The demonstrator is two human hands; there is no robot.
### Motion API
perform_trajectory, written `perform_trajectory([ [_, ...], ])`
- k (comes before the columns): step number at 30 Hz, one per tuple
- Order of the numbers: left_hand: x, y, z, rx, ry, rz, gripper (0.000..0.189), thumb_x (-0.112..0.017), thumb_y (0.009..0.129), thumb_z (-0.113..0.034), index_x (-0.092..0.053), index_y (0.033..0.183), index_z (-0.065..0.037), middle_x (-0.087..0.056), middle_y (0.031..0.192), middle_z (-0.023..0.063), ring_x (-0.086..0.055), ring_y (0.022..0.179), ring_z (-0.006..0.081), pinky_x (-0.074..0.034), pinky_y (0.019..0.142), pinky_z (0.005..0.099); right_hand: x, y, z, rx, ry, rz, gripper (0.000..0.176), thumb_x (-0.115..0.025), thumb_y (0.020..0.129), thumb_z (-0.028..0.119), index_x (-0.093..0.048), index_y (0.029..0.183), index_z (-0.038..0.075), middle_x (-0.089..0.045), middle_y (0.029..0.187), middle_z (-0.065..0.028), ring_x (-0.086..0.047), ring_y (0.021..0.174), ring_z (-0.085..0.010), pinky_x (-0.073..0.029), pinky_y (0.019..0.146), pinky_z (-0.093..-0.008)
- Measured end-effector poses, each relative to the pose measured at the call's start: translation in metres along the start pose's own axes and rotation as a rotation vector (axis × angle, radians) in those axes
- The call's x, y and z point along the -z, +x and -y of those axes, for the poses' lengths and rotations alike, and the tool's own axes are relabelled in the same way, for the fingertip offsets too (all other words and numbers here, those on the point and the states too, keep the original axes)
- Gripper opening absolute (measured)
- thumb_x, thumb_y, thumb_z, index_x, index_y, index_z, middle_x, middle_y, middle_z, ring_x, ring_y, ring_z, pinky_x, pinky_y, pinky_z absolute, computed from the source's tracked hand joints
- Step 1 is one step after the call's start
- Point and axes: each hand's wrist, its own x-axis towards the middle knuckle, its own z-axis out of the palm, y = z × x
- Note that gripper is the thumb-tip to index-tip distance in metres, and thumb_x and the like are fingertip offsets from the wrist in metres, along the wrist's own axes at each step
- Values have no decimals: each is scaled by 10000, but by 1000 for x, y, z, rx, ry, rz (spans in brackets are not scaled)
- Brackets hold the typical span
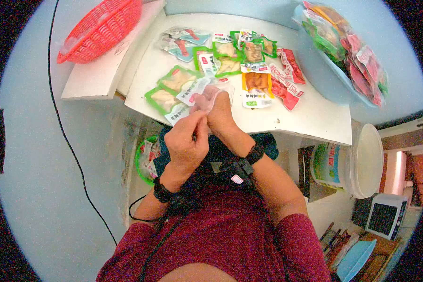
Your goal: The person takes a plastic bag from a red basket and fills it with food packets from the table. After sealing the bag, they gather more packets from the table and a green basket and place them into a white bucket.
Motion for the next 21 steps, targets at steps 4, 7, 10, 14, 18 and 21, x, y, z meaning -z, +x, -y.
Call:
perform_trajectory([
  [4,1,0,3,2,16,-15,129,-682,824,-16,-670,951,-29,-690,834,137,-673,679,282,-528,595,342,-2,-10,4,-4,157,22,158,-574,925,85,-615,1019,-34,-659,883,-100,-646,744,-153,-526,627,-272],
  [7,1,1,5,-4,11,-28,143,-692,808,-10,-664,946,-34,-665,787,124,-651,648,276,-509,567,348,1,-23,7,-36,284,13,203,-555,930,91,-613,1071,-45,-664,967,-90,-644,872,-151,-527,689,-252],
  [10,-1,4,7,-47,-1,-75,172,-706,778,-1,-652,935,-48,-605,676,95,-600,575,266,-467,506,363,11,-44,20,-61,216,-42,217,-557,931,101,-621,1077,-45,-675,985,-100,-666,879,-154,-538,670,-240],
  [14,0,4,9,-36,0,-60,170,-707,776,4,-646,927,-45,-600,671,95,-602,577,262,-464,502,361,46,-53,54,-137,-172,-10,229,-601,941,141,-651,1081,-33,-698,897,-108,-693,721,-159,-569,601,-252],
  [18,1,4,7,-25,-9,-51,165,-706,775,7,-640,917,-45,-600,674,96,-604,578,262,-465,506,358,80,-15,63,202,-511,-207,215,-634,895,161,-697,960,-33,-707,832,-137,-683,607,-166,-532,517,-279],
  [21,1,2,8,-24,-13,-48,162,-705,777,4,-638,916,-45,-605,684,94,-607,585,263,-470,513,357,91,21,68,438,-913,-228,213,-649,860,148,-698,984,-17,-711,873,-158,-697,686,-228,-544,618,-334],
])
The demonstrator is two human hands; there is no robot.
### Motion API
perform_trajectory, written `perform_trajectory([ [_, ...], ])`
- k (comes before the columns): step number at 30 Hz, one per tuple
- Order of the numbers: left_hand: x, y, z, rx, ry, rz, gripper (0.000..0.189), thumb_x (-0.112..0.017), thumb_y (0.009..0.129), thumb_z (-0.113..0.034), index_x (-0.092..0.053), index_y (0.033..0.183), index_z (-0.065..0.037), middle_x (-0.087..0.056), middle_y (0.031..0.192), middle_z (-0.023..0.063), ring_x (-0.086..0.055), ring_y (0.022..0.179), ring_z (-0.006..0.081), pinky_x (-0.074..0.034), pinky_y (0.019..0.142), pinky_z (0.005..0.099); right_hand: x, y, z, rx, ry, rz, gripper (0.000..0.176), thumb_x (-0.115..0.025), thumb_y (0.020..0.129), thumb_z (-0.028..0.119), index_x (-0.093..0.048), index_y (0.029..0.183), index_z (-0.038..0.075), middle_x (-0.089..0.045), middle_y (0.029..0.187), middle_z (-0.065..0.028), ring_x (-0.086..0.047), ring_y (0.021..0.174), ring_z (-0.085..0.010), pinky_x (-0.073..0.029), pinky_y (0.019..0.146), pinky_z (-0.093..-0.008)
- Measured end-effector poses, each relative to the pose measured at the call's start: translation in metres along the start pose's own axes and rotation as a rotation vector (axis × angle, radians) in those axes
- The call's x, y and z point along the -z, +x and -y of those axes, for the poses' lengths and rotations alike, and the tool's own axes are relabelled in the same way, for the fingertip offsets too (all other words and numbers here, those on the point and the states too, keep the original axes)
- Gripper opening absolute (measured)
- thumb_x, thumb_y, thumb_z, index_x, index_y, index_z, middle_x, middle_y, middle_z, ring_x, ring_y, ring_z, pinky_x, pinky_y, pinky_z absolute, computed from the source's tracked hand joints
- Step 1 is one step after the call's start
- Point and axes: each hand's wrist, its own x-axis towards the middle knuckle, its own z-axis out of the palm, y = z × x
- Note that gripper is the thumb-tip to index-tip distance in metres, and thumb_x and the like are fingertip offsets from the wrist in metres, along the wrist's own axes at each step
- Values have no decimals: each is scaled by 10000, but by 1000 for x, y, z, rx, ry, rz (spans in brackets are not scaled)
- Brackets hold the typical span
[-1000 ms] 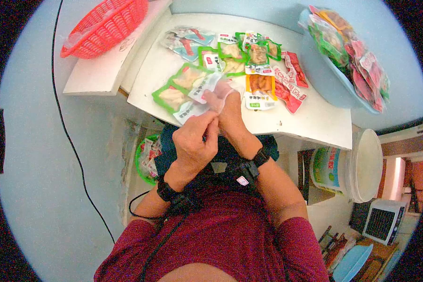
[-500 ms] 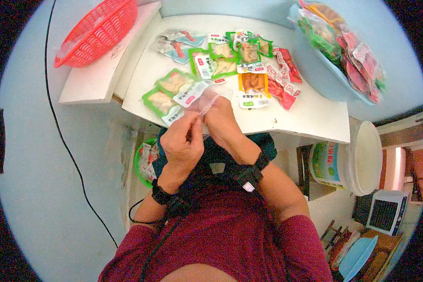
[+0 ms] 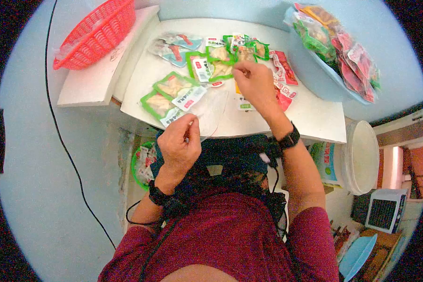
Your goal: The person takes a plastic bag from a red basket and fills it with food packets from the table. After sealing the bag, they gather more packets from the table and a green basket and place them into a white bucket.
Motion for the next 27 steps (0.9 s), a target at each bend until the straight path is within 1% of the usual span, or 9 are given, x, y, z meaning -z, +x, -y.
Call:
perform_trajectory([
  [2,2,-1,-1,37,6,29,134,-702,797,-10,-655,918,-41,-647,740,105,-628,585,243,-487,519,333,-7,22,-5,247,-263,-14,233,-654,838,138,-690,1013,-12,-714,921,-150,-689,750,-260,-535,698,-352],
  [5,5,-1,-2,31,46,70,125,-698,801,-11,-662,917,-38,-661,762,116,-638,588,245,-498,523,327,-22,61,-12,379,-273,3,279,-663,804,127,-689,1061,23,-697,969,-173,-668,893,-342,-512,839,-404],
  [8,7,2,-4,19,60,97,132,-696,792,-5,-662,914,-41,-654,755,125,-639,594,261,-500,525,336,-32,98,-18,328,-381,145,340,-672,786,104,-669,1114,13,-682,1062,-188,-640,1008,-359,-494,901,-415],
  [11,7,3,-5,4,59,87,133,-695,786,-3,-662,908,-45,-651,749,129,-639,596,270,-502,527,343,-36,136,-29,441,-463,262,536,-744,730,143,-611,1242,59,-628,1219,-182,-605,1098,-362,-515,917,-421],
  [14,6,3,-4,-5,49,83,142,-695,775,0,-658,904,-48,-647,741,129,-636,598,281,-499,527,355,-42,164,-26,314,-613,452,790,-815,652,171,-503,1373,81,-536,1366,-166,-560,1191,-342,-487,987,-401],
  [15,7,4,-5,-12,51,89,144,-695,773,1,-657,903,-47,-647,742,129,-635,599,283,-498,526,356,-37,169,-10,39,-512,615,918,-837,624,200,-427,1437,94,-470,1436,-167,-524,1251,-319,-444,1046,-392],
  [22,7,5,-4,-12,26,109,142,-688,769,14,-650,892,-44,-638,725,125,-629,595,278,-494,523,359,-46,192,1,120,-670,819,997,-825,602,210,-365,1478,89,-498,1407,-174,-532,1235,-326,-466,1004,-385],
  [25,7,4,-1,-13,18,101,140,-686,769,16,-646,889,-44,-634,719,117,-626,593,272,-492,523,357,-56,199,-7,144,-685,789,957,-811,602,188,-389,1454,79,-517,1382,-164,-544,1220,-311,-485,970,-369],
  [27,7,3,-1,-17,19,102,137,-685,769,17,-645,885,-44,-630,716,114,-622,592,270,-490,523,356,-54,197,-2,171,-721,750,799,-797,612,182,-498,1346,82,-559,1320,-154,-566,1177,-309,-499,939,-377],
])
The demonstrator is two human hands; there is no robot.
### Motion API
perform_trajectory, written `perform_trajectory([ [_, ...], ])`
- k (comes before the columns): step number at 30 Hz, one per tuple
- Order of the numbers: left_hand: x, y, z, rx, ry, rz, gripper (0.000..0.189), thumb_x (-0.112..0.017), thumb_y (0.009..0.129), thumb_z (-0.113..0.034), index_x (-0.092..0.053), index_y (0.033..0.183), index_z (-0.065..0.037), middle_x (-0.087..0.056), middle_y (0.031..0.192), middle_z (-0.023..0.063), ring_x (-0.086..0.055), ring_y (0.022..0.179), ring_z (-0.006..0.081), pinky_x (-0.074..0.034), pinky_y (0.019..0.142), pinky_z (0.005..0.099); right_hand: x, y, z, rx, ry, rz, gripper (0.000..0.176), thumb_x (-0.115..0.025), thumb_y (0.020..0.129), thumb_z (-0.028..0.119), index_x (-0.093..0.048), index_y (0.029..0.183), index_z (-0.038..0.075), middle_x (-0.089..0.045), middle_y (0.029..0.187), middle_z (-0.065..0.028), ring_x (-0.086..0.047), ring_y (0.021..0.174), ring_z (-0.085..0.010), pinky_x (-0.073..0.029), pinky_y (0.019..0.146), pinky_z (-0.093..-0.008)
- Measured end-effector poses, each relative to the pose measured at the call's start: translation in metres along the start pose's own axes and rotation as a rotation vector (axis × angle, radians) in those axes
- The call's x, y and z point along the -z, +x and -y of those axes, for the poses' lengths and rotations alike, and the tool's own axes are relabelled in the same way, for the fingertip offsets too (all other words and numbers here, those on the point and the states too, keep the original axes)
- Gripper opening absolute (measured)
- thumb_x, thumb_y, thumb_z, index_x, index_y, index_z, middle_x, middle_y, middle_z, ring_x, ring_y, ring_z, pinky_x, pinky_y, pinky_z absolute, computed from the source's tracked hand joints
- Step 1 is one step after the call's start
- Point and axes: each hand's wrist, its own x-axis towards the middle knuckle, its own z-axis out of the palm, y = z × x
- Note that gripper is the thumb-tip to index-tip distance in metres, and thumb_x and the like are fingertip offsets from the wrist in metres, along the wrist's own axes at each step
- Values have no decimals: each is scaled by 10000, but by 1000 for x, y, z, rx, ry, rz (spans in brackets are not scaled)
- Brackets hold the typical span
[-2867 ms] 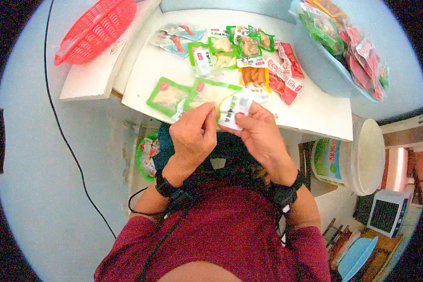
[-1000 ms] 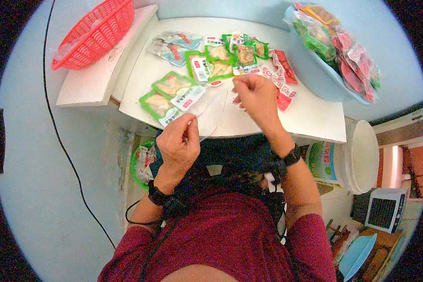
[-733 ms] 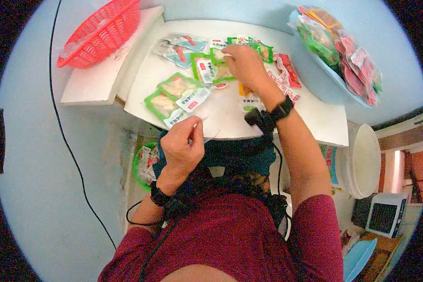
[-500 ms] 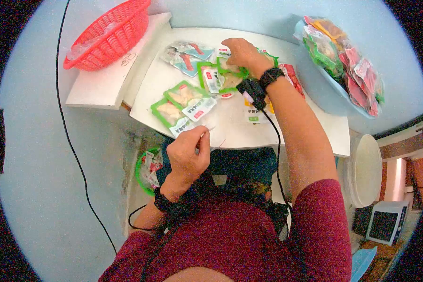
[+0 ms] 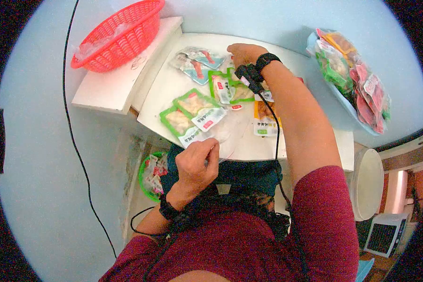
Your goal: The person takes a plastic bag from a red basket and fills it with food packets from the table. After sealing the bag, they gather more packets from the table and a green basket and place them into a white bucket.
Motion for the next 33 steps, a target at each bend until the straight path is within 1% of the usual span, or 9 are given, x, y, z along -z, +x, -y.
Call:
perform_trajectory([
  [4,-2,0,1,-10,4,3,130,-683,769,19,-645,876,-43,-625,713,114,-619,591,271,-486,521,358,-16,18,-18,98,-60,-184,391,-750,661,147,-659,1033,63,-631,1170,-148,-599,1068,-333,-517,868,-403],
  [7,0,0,-2,-6,7,9,128,-683,770,20,-645,876,-42,-622,710,118,-619,592,275,-484,522,361,-27,17,-21,274,-107,-458,161,-696,724,140,-678,865,65,-680,907,-160,-652,893,-360,-537,776,-448],
  [13,-1,0,-1,-3,19,-26,136,-690,775,15,-648,893,-35,-646,740,129,-639,623,287,-500,546,355,9,-25,6,283,120,-806,85,-614,787,141,-633,794,59,-656,783,-185,-641,779,-400,-513,682,-485],
  [17,-5,1,-4,-26,26,-55,141,-696,776,11,-651,903,-33,-663,767,131,-651,641,287,-509,555,350,20,-88,24,177,196,-996,157,-641,798,196,-648,872,58,-666,810,-195,-635,765,-418,-511,677,-494],
  [18,-6,1,-5,-30,25,-60,143,-696,780,10,-653,909,-33,-663,767,128,-652,643,285,-508,554,349,17,-100,20,165,203,-1043,198,-661,813,232,-655,892,50,-663,782,-190,-648,695,-367,-513,647,-449],
  [21,-7,0,-5,-2,35,-55,140,-697,785,8,-653,912,-30,-666,775,129,-652,637,280,-508,551,348,1,-152,24,-62,543,-1021,255,-677,828,256,-650,921,21,-658,707,-123,-626,621,-246,-488,588,-378],
  [25,-8,1,-3,19,37,-69,137,-698,790,5,-656,915,-29,-669,780,129,-647,617,274,-502,536,346,-36,-232,27,-262,960,-938,287,-665,869,209,-634,1019,-35,-642,816,-25,-570,707,-92,-433,585,-262],
  [27,-8,1,-1,12,37,-73,130,-696,795,1,-660,917,-31,-670,780,127,-642,606,272,-499,528,343,-57,-265,30,-200,1373,-828,241,-633,909,147,-619,1082,-20,-671,922,-54,-607,767,-89,-472,659,-244],
  [33,-9,2,-4,54,41,-23,108,-691,818,-22,-669,924,-31,-663,744,116,-624,561,229,-484,514,313,-97,-313,42,-169,1815,-611,241,-592,938,57,-559,1164,-20,-685,1048,-99,-674,877,-133,-542,802,-277],
])
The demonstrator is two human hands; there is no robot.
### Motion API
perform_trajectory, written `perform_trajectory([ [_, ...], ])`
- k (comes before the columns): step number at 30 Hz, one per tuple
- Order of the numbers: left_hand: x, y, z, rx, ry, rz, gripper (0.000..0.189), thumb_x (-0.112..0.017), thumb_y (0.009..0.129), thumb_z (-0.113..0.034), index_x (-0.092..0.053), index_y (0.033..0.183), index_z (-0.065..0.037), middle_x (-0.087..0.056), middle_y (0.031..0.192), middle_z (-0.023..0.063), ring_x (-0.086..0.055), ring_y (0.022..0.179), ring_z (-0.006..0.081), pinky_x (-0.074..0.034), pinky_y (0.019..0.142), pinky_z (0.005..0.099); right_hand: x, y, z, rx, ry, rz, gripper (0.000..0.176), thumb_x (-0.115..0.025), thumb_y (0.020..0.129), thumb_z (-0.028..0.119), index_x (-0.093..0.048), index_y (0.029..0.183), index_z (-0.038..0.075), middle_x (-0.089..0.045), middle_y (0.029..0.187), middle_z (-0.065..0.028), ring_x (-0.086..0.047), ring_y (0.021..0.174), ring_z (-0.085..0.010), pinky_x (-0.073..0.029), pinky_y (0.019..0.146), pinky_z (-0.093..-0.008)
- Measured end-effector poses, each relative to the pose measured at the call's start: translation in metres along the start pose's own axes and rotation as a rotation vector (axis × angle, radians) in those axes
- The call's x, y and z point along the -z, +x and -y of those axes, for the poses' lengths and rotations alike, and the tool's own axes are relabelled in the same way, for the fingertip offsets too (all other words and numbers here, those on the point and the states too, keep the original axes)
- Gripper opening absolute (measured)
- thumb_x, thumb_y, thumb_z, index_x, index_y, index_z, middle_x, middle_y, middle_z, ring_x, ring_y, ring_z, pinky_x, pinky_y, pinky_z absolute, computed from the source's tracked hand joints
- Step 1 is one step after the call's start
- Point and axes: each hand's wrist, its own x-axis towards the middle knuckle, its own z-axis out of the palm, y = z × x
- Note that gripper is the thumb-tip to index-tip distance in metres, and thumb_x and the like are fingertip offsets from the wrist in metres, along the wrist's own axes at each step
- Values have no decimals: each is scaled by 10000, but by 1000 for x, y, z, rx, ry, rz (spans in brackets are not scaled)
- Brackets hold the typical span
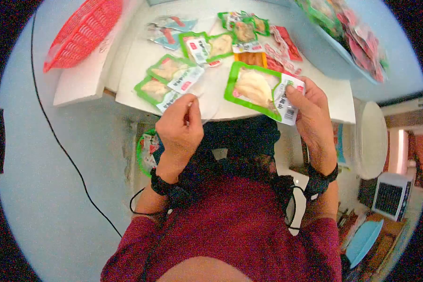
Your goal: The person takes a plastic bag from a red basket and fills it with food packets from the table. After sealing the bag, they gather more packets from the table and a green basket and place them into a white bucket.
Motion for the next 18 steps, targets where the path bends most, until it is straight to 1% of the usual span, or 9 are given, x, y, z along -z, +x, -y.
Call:
perform_trajectory([
  [1,-1,0,1,-27,0,-18,100,-692,825,-22,-670,922,-32,-658,728,109,-609,540,206,-471,503,306,0,-3,-3,10,8,-2,263,-599,938,65,-547,1181,-20,-680,1071,-102,-673,883,-131,-546,803,-278],
  [4,-2,0,0,-25,-24,-34,139,-694,792,9,-641,912,-38,-621,710,90,-602,589,255,-459,498,352,-4,-9,-3,-28,48,-12,275,-608,934,65,-547,1188,-20,-680,1084,-106,-675,901,-135,-548,819,-281],
  [5,-3,-1,2,-42,-17,-32,156,-698,785,21,-638,921,-27,-636,729,88,-607,594,248,-462,501,347,-8,-9,-3,-10,71,-6,287,-613,928,57,-544,1197,-18,-679,1096,-107,-676,915,-138,-547,835,-283],
  [8,-2,-1,2,-33,-13,-22,157,-694,787,23,-637,922,-29,-631,721,86,-604,591,246,-461,502,343,-10,-10,-5,-23,76,14,293,-615,928,60,-542,1201,-20,-678,1108,-108,-676,921,-139,-545,843,-284],
  [11,-3,1,2,-38,-9,-23,158,-693,787,25,-635,922,-30,-631,718,85,-601,588,244,-460,504,340,-14,-10,-6,-49,65,9,303,-613,929,60,-535,1209,-25,-675,1114,-104,-676,916,-139,-548,835,-282],
  [14,-3,3,2,-41,-10,-28,160,-691,786,28,-635,924,-30,-631,717,84,-598,584,244,-458,504,341,-19,-13,-5,-16,36,-55,239,-623,931,75,-549,1143,-6,-688,1009,-80,-666,865,-108,-533,783,-251],
  [17,-4,2,4,-38,-11,-50,94,-689,834,-25,-678,925,-44,-651,714,92,-584,522,183,-452,500,311,-8,-20,5,149,-533,-231,196,-602,936,68,-609,1126,18,-707,1012,-105,-687,879,-160,-548,802,-307],
  [18,-4,3,3,-39,-11,-44,114,-691,817,-8,-664,924,-39,-646,717,90,-589,543,203,-454,500,321,-14,-20,5,279,-755,-264,170,-597,937,70,-619,1099,23,-708,986,-105,-691,876,-187,-547,809,-317],
])
